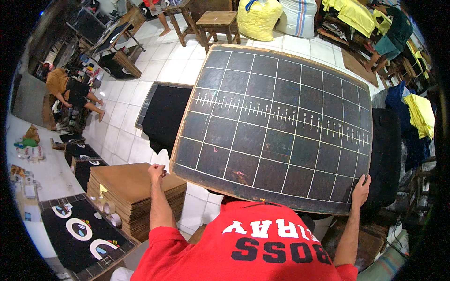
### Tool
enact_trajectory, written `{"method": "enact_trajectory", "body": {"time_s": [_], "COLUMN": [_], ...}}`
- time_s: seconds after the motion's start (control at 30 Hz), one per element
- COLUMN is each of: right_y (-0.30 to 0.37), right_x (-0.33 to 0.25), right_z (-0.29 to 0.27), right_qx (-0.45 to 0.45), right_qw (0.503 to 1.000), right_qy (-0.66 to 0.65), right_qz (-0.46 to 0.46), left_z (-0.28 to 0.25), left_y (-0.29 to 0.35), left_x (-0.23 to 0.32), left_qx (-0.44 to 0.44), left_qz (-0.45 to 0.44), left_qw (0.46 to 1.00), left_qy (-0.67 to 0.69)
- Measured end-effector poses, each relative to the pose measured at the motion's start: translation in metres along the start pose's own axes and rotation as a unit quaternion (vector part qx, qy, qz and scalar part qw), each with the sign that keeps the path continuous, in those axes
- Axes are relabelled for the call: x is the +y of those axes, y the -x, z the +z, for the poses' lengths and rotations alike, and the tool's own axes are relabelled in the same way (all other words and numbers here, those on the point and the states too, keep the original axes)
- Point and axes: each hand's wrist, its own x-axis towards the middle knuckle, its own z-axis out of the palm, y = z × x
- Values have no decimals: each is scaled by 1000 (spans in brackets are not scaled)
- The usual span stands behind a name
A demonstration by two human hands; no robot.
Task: The person cleans a gridded printing board, then picks up a black t-shirt and lays it flat on the board, smoothing it out. They remove the board and shirt, then repeat the process with another black t-shirt, aligning it on the board before removing it again.
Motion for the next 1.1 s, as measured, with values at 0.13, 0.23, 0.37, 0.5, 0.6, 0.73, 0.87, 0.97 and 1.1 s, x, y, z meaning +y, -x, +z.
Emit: {"method": "enact_trajectory", "body": {"time_s": [0.13,0.23,0.37,0.5,0.6,0.73,0.87,0.97,1.1], "right_y": [-3,-4,-4,-18,-41,-32,53,140,237], "right_x": [1,-2,1,19,35,26,-60,-153,-278], "right_z": [6,5,0,10,16,6,7,9,30], "right_qx": [23,22,-7,-10,-39,8,199,193,-58], "right_qw": [1000,1000,1000,998,989,981,954,909,877], "right_qy": [-8,8,-1,-47,-122,-138,-6,-43,-259], "right_qz": [-18,-4,5,-31,-79,-134,-224,-367,-401], "left_z": [-3,-4,19,74,116,126,126,119,99], "left_y": [14,37,103,175,211,181,140,116,94], "left_x": [2,49,131,187,199,222,233,231,216], "left_qx": [49,93,145,-20,-98,-111,-89,-63,-93], "left_qz": [58,80,342,588,613,617,609,579,513], "left_qw": [994,985,928,785,714,709,711,729,800], "left_qy": [78,125,3,-195,-324,-324,-340,-360,-296]}}
